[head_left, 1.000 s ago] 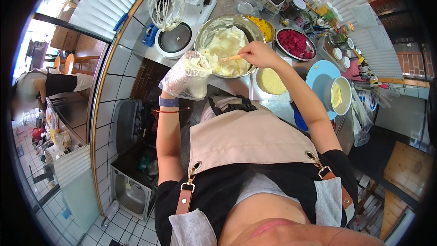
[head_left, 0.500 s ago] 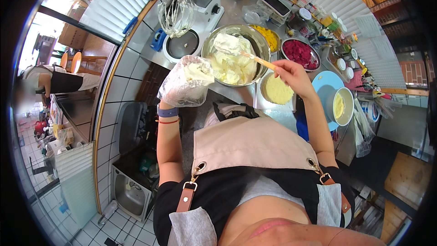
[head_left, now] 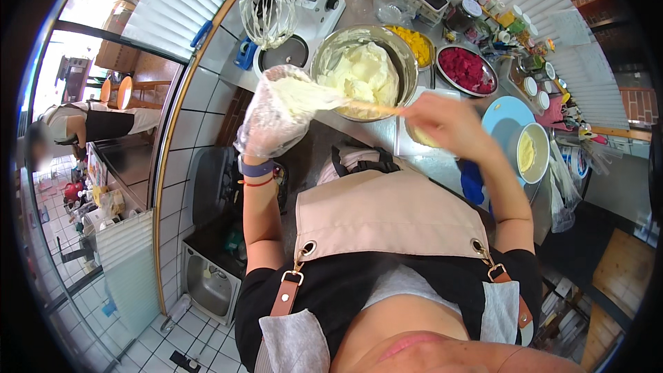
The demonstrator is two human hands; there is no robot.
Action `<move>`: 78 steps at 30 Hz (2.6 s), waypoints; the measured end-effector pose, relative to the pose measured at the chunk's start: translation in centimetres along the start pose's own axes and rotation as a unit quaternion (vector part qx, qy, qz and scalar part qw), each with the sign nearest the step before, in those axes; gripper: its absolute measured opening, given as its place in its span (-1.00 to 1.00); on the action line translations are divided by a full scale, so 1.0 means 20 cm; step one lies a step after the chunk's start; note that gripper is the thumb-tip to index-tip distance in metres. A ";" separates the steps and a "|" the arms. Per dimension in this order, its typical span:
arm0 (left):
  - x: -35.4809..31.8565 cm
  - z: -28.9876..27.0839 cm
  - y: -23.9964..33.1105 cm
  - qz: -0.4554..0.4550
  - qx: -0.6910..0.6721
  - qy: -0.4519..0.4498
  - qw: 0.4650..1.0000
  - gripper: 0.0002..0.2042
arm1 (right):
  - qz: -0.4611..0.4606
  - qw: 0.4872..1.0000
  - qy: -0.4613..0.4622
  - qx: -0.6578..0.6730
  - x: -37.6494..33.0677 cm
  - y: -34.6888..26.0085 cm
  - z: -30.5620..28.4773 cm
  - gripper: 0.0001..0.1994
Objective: The person retrieves a round cake from a refrigerator, places it on a countertop, and uses a knife to trim the edges. They then fill a piping bag with cream and pipe it onto the cake, followed by adding diced mango and dragon fruit pieces on top.
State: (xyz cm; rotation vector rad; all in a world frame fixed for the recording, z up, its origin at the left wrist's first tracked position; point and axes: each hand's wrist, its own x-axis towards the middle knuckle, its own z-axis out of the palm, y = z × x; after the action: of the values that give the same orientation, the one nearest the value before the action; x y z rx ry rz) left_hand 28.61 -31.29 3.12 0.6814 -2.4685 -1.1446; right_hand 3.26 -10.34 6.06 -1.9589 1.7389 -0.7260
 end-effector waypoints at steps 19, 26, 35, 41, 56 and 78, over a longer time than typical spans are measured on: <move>-0.44 0.05 -0.30 -0.081 -0.399 0.205 0.890 -0.37 | 0.093 0.952 -0.097 -0.274 0.32 0.13 -0.05 -0.89; -0.36 0.10 -0.24 -0.065 -0.471 0.211 0.854 -0.36 | 0.119 0.945 -0.091 -0.289 0.40 0.33 0.37 -0.87; -0.36 0.12 -0.31 -0.043 -0.556 0.187 0.809 -0.59 | 0.110 0.970 -0.032 -0.213 0.45 -0.01 0.14 -0.88; -0.28 0.24 -0.38 -0.064 -0.498 0.057 0.863 -0.70 | -0.004 0.933 -0.063 -0.355 0.68 0.31 0.41 -0.88; -0.09 0.29 -0.31 0.353 0.208 0.027 0.912 -0.55 | 0.033 0.956 -0.227 -0.181 0.67 0.53 0.26 -0.82; -0.03 0.19 -0.03 0.010 -0.134 0.167 0.977 -0.34 | 0.115 0.964 0.067 0.232 0.05 0.06 0.04 -0.73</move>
State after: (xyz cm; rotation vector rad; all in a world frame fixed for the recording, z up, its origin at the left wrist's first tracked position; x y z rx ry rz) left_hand 27.44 -28.94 0.14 0.7010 -1.9946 -1.2150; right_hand 2.86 -11.45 4.74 -1.3979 1.6485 -1.0854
